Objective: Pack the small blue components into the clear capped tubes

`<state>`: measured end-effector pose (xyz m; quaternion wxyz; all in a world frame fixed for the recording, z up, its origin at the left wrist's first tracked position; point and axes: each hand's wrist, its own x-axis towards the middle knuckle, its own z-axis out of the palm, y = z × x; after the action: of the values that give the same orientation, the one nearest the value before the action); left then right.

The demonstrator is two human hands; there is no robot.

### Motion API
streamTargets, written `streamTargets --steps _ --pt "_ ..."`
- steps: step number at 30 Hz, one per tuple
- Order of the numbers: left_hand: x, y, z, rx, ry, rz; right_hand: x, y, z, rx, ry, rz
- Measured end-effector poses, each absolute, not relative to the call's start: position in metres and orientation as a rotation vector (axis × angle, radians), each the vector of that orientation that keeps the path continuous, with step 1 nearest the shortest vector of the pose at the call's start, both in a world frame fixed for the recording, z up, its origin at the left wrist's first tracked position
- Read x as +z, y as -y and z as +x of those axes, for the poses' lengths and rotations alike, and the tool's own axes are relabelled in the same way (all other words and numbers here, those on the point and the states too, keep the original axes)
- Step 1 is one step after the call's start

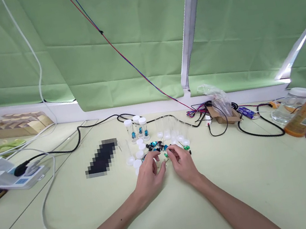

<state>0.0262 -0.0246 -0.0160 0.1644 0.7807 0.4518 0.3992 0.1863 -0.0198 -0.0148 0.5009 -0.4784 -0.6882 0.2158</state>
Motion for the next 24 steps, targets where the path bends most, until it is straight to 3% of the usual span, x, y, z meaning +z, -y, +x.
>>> streamTargets --steps 24 --pt "-0.0159 0.0239 0.0274 1.025 -1.225 2.149 -0.0128 0.0234 0.186 0.601 1.826 -1.132"
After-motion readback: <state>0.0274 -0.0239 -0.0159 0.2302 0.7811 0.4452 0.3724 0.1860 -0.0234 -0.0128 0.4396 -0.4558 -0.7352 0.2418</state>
